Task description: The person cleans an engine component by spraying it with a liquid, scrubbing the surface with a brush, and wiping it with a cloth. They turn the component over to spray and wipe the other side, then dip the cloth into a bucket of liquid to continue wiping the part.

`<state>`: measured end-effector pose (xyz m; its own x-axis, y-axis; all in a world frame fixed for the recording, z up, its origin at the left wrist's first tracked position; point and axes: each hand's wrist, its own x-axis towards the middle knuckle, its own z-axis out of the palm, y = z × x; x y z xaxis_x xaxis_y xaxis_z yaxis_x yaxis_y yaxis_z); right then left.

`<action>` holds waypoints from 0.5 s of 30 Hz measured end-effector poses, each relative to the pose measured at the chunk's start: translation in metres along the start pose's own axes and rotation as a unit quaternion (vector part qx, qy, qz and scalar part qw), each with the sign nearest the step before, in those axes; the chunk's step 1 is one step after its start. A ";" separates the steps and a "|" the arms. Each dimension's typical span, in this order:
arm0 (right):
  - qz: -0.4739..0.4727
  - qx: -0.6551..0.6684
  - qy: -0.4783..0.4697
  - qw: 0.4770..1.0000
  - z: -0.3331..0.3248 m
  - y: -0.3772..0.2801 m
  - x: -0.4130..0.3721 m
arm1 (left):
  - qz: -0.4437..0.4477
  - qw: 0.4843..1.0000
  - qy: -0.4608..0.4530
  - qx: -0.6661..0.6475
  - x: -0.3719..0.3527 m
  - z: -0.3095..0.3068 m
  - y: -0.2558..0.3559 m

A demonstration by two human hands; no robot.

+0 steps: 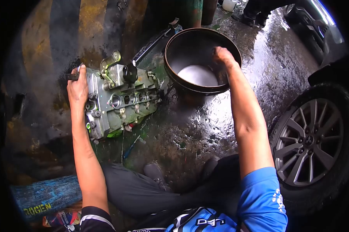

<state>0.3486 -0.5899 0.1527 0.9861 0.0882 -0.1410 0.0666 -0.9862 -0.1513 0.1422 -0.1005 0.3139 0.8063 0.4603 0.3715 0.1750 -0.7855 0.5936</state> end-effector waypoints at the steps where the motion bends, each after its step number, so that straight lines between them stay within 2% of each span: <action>1: -0.020 0.029 0.077 0.996 0.001 0.000 -0.004 | 0.001 1.000 0.002 0.004 0.001 0.001 0.000; 4: 0.025 0.023 0.017 0.999 0.004 0.006 -0.006 | -0.008 1.000 0.003 0.003 0.000 0.001 -0.001; 7: -0.020 -0.012 -0.035 0.999 0.008 0.010 -0.004 | -0.030 1.000 -0.009 0.002 0.001 0.000 -0.003; 9: 0.009 -0.002 -0.074 0.997 0.010 0.010 0.001 | -0.030 0.999 0.003 0.013 0.001 0.001 -0.003; 15: 0.034 0.023 -0.090 0.995 0.011 0.022 -0.001 | -0.012 1.000 0.003 -0.013 0.005 0.003 -0.013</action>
<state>0.3474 -0.6097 0.1385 0.9446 0.0500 -0.3243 -0.0099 -0.9835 -0.1805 0.1457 -0.0890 0.3053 0.7984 0.4812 0.3620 0.1789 -0.7637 0.6203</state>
